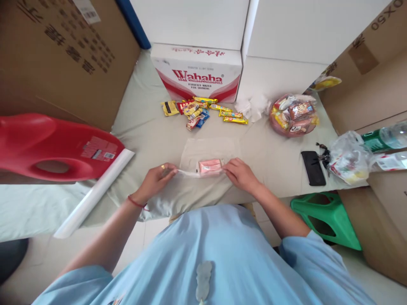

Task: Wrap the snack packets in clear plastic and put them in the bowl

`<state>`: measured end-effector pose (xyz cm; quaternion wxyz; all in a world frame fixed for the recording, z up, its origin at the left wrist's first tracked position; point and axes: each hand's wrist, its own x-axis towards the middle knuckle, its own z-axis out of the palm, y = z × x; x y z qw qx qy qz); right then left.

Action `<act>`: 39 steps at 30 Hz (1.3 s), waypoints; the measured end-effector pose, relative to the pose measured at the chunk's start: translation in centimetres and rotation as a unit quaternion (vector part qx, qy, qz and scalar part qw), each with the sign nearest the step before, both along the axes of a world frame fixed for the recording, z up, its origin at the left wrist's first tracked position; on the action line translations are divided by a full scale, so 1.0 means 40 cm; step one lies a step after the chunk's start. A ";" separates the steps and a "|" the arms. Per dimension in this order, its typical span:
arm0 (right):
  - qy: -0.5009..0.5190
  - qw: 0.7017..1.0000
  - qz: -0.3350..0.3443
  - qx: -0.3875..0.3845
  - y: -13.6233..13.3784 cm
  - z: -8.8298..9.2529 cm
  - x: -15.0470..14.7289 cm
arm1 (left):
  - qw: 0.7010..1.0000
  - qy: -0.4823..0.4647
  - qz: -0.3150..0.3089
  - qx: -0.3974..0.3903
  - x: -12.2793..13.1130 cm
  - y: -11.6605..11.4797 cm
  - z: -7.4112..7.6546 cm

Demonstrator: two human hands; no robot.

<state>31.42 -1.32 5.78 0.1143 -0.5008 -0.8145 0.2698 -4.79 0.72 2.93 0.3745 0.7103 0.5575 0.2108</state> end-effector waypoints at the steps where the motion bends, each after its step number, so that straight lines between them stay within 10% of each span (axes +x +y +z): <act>1: -0.016 1.000 -0.007 0.003 0.035 0.005 -0.001 | 1.000 -0.005 0.005 -0.009 0.005 0.024 0.003; 8: -0.161 0.983 -0.008 -0.092 0.165 -0.035 -0.013 | 0.999 -0.008 0.023 -0.039 0.035 0.071 -0.037; 18: -0.101 0.992 -0.077 -0.011 0.185 -0.041 -0.044 | 0.984 0.046 0.017 0.172 0.065 0.038 -0.054; 26: -0.035 0.995 -0.018 -0.093 0.225 -0.065 -0.145 | 0.977 0.154 -0.001 0.147 0.138 0.086 -0.054; 33: 0.084 0.992 0.051 -0.081 0.206 -0.056 -0.142 | 0.982 0.062 -0.002 0.176 0.129 0.071 -0.056; 39: 0.070 0.990 0.061 -0.110 0.191 -0.053 -0.148 | 0.970 0.091 0.100 0.204 0.128 0.060 -0.042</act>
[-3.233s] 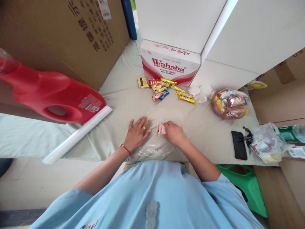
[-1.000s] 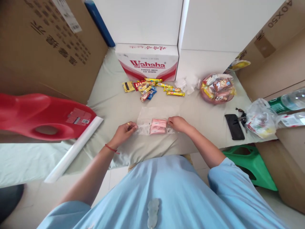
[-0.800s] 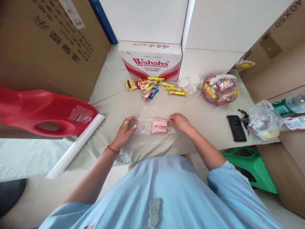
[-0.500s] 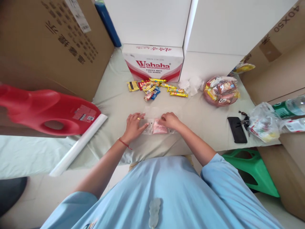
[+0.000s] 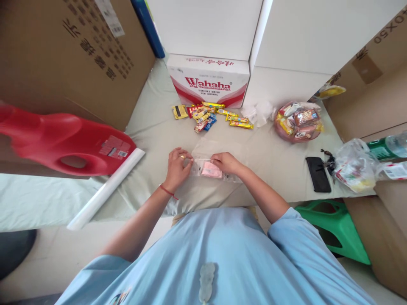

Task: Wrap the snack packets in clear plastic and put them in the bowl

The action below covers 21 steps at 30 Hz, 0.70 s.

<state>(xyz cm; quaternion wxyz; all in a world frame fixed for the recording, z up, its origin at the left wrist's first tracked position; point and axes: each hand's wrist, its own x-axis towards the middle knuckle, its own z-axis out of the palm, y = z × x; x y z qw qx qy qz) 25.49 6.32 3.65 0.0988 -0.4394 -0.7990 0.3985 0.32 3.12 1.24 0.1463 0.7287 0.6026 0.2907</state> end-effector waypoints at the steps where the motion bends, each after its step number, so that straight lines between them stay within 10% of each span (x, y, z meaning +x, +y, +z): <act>1: -0.007 1.000 -0.003 0.002 0.001 -0.003 -0.001 | 0.999 0.005 0.034 0.024 0.001 -0.010 0.008; 4: -0.018 1.000 0.000 0.012 0.003 -0.015 -0.004 | 0.989 0.021 0.104 0.106 0.014 -0.065 0.042; 10: 0.023 1.000 -0.005 -0.012 -0.004 -0.026 0.007 | 0.987 0.104 -0.124 0.020 0.123 -0.161 0.063; 14: 0.008 0.999 0.005 -0.048 0.025 -0.021 0.030 | 0.980 0.150 -0.131 -0.015 0.176 -0.152 0.030; 21: -0.206 0.959 -0.136 0.137 0.130 -0.010 0.012 | 0.974 0.184 -0.132 -0.015 0.176 -0.142 0.019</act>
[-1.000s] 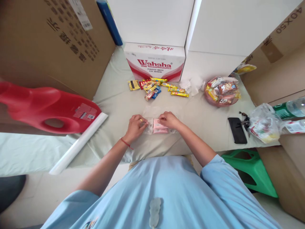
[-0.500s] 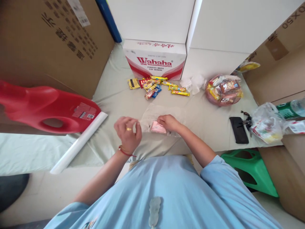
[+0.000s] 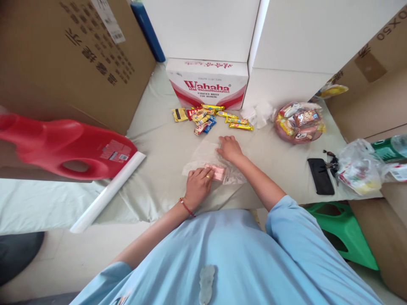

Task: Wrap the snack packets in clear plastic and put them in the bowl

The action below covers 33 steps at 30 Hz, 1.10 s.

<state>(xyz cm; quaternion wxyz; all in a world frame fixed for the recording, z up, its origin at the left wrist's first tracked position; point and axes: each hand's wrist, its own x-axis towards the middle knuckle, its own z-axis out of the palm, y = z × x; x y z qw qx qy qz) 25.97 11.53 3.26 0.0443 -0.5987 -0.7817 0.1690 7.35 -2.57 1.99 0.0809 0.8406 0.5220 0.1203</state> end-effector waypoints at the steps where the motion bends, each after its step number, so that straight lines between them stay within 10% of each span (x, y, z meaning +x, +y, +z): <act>1: -0.017 1.000 -0.002 -0.016 0.010 0.001 -0.009 | 1.000 0.007 -0.001 0.001 0.001 -0.001 0.001; 9: 0.014 0.994 0.079 -0.074 0.038 0.077 -0.031 | 0.999 0.031 -0.002 0.015 0.007 -0.015 -0.010; 15: 0.017 0.975 0.203 -0.093 -0.113 0.148 -0.056 | 0.998 -0.067 -0.011 -0.006 0.010 -0.006 -0.035; 22: -0.064 0.980 0.187 -0.036 -0.293 0.045 -0.081 | 0.949 -0.292 -0.053 -0.103 -0.123 -0.042 -0.050; 28: 0.005 0.988 0.157 0.007 -0.310 -0.027 -0.054 | 0.850 -0.446 0.237 -0.149 -0.257 0.061 -0.045; 33: 0.046 0.984 0.170 0.018 -0.306 -0.032 -0.032 | 0.821 -0.498 0.073 -0.269 -0.237 0.214 -0.022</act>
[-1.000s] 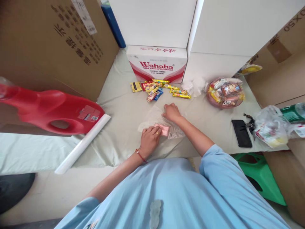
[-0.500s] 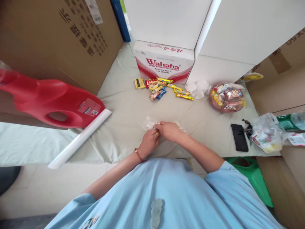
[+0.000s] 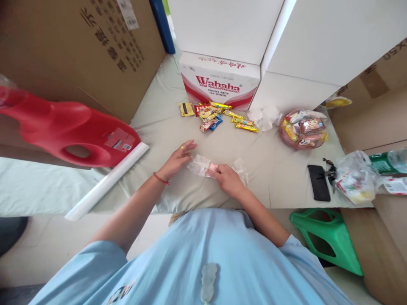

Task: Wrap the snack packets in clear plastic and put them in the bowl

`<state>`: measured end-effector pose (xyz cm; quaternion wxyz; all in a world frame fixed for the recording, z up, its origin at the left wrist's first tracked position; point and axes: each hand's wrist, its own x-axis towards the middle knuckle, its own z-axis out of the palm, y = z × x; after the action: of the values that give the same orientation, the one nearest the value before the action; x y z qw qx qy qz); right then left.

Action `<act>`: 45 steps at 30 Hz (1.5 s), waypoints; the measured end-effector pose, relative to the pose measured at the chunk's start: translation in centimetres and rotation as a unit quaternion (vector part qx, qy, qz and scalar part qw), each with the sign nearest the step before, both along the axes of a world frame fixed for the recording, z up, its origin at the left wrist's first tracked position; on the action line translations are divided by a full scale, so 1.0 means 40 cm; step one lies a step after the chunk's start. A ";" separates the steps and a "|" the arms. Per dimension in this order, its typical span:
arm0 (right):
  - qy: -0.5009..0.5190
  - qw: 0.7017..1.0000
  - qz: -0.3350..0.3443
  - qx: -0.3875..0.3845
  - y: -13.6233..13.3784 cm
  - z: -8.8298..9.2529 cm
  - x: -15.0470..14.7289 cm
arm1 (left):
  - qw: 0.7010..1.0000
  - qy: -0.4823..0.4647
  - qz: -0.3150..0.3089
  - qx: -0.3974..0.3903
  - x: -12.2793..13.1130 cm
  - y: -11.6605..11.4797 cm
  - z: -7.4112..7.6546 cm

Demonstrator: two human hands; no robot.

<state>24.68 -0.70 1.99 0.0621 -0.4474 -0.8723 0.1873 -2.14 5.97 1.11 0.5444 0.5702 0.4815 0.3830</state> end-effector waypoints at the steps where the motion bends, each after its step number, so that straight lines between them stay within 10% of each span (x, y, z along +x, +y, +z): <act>1: 0.000 1.000 0.003 0.000 0.000 0.002 0.002 | 0.996 -0.019 -0.080 -0.017 0.009 0.017 0.008; 4: 0.000 1.000 0.006 -0.006 -0.001 0.006 0.002 | 0.964 0.003 -0.260 -0.048 0.019 0.040 0.034; 6: 0.006 1.000 0.001 -0.011 -0.004 0.008 -0.002 | 0.961 0.046 -0.271 -0.032 0.000 0.038 0.044; 15: 0.018 0.999 -0.003 -0.039 -0.021 0.016 0.004 | 0.998 0.057 0.018 -0.028 -0.162 -0.035 0.009; 19: -0.022 0.999 -0.005 -0.044 -0.030 0.031 -0.005 | 0.990 0.072 0.117 -0.026 -0.061 -0.048 0.019; 25: 0.020 0.998 -0.012 -0.062 -0.051 0.054 0.008 | 0.960 0.274 -0.042 0.037 0.052 -0.052 0.018; 30: 0.113 0.990 -0.011 -0.088 -0.077 0.060 0.038 | 0.956 0.292 0.026 0.022 0.038 -0.089 0.047; 35: 0.134 0.988 -0.021 -0.078 -0.071 0.043 0.029 | 0.963 0.257 0.021 0.084 0.153 -0.153 0.102; 45: 0.144 0.985 -0.027 -0.093 -0.173 0.039 0.101 | 0.909 0.333 -0.032 0.250 0.272 -0.225 -0.015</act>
<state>28.72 -7.62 3.56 0.1499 -0.4427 -0.8207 0.3287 8.72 -3.04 0.52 0.2039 0.7969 0.5053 0.2607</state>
